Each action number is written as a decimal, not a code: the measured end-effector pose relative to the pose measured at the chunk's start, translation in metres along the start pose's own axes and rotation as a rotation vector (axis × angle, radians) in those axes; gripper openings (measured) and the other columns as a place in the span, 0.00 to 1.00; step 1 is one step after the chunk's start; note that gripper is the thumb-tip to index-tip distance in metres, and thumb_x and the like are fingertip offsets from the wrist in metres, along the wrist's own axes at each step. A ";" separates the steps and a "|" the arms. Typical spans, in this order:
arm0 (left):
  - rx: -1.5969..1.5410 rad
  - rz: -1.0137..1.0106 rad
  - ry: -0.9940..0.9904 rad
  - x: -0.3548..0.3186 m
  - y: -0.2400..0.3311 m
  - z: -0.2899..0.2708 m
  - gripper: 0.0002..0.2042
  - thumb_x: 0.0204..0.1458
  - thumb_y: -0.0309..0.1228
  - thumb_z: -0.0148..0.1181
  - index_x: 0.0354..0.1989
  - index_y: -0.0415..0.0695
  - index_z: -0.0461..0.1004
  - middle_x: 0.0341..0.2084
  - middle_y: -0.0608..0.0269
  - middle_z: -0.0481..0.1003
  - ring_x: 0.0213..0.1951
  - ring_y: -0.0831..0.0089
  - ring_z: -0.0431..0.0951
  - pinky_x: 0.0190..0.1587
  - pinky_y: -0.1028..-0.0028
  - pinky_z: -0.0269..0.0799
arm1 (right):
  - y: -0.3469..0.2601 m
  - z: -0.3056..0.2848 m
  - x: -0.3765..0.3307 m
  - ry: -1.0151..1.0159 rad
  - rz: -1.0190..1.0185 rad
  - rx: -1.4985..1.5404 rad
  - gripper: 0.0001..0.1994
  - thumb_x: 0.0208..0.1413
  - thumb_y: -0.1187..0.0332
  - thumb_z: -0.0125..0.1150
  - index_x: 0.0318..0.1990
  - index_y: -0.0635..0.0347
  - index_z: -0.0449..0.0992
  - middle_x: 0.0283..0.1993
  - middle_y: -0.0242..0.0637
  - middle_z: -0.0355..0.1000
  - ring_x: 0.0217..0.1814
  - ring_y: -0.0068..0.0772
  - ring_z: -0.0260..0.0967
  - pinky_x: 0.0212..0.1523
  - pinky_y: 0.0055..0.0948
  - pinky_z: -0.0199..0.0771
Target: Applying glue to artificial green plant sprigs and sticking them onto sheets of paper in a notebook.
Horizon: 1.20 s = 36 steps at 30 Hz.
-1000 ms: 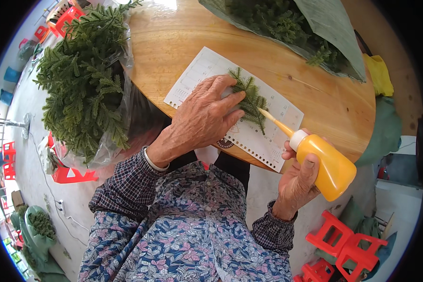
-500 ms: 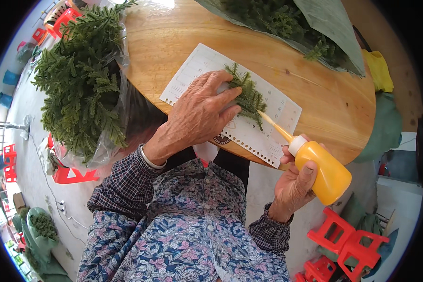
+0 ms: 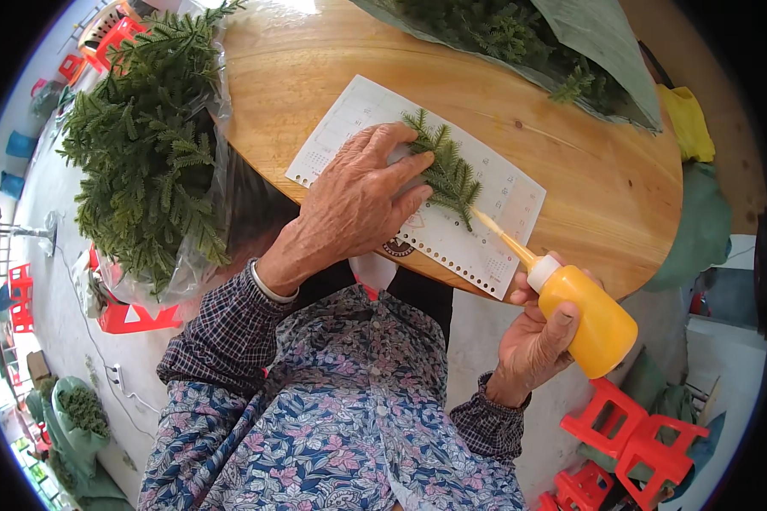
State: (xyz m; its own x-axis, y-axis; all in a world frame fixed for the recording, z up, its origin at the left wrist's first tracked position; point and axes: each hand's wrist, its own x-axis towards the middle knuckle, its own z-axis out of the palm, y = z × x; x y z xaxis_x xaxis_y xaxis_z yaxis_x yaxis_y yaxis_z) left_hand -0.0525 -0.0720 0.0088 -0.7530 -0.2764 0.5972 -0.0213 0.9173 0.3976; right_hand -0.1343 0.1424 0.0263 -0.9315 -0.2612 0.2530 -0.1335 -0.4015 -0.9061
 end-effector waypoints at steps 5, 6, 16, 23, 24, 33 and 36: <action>0.023 0.010 -0.005 0.000 0.000 0.000 0.13 0.49 0.32 0.59 0.42 0.41 0.76 0.47 0.56 0.68 0.46 0.58 0.71 0.50 0.67 0.68 | -0.002 0.000 -0.001 -0.006 -0.016 0.008 0.25 0.50 0.61 0.61 0.54 0.56 0.60 0.47 0.49 0.71 0.30 0.40 0.72 0.26 0.25 0.72; 0.021 0.008 -0.007 0.000 0.000 0.000 0.13 0.49 0.32 0.59 0.42 0.41 0.76 0.47 0.56 0.68 0.46 0.58 0.71 0.50 0.67 0.68 | -0.003 -0.001 -0.002 0.000 -0.019 0.006 0.25 0.50 0.61 0.61 0.54 0.56 0.61 0.47 0.49 0.71 0.30 0.40 0.72 0.26 0.25 0.72; 0.028 0.012 -0.007 0.000 0.000 0.001 0.13 0.49 0.32 0.59 0.42 0.42 0.76 0.47 0.56 0.68 0.47 0.59 0.71 0.50 0.68 0.69 | -0.003 -0.009 -0.008 0.017 -0.018 -0.012 0.25 0.50 0.59 0.61 0.53 0.55 0.62 0.46 0.48 0.71 0.30 0.40 0.72 0.25 0.24 0.71; 0.034 -0.001 -0.013 0.001 0.001 0.000 0.13 0.50 0.32 0.58 0.42 0.42 0.76 0.47 0.56 0.68 0.47 0.59 0.71 0.50 0.68 0.69 | -0.002 -0.015 -0.013 0.036 -0.033 -0.025 0.25 0.50 0.57 0.62 0.53 0.55 0.62 0.46 0.48 0.71 0.31 0.39 0.72 0.25 0.23 0.71; 0.035 -0.001 -0.014 0.001 0.001 -0.001 0.13 0.50 0.32 0.58 0.42 0.42 0.76 0.47 0.56 0.68 0.47 0.59 0.71 0.49 0.69 0.69 | -0.002 -0.016 -0.014 0.048 -0.033 -0.031 0.25 0.51 0.57 0.62 0.53 0.55 0.62 0.46 0.48 0.71 0.31 0.38 0.72 0.25 0.23 0.71; 0.033 -0.003 -0.017 0.001 0.003 -0.002 0.13 0.50 0.32 0.58 0.42 0.42 0.77 0.47 0.56 0.68 0.47 0.60 0.70 0.51 0.68 0.68 | 0.000 -0.023 -0.020 0.090 -0.015 -0.004 0.26 0.52 0.56 0.61 0.54 0.55 0.61 0.46 0.48 0.71 0.31 0.36 0.72 0.26 0.22 0.71; 0.031 0.002 -0.014 0.002 0.003 -0.001 0.13 0.50 0.32 0.58 0.42 0.42 0.77 0.47 0.56 0.68 0.47 0.60 0.70 0.51 0.68 0.68 | 0.002 -0.026 -0.021 0.099 -0.015 0.003 0.26 0.52 0.56 0.61 0.54 0.56 0.61 0.46 0.49 0.71 0.31 0.36 0.72 0.26 0.22 0.71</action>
State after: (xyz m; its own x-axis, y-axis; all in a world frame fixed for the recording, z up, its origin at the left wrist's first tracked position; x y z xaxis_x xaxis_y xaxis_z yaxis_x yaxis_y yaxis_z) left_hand -0.0528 -0.0698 0.0121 -0.7624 -0.2703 0.5879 -0.0398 0.9265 0.3743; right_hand -0.1238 0.1696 0.0109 -0.9585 -0.1672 0.2311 -0.1463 -0.4073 -0.9015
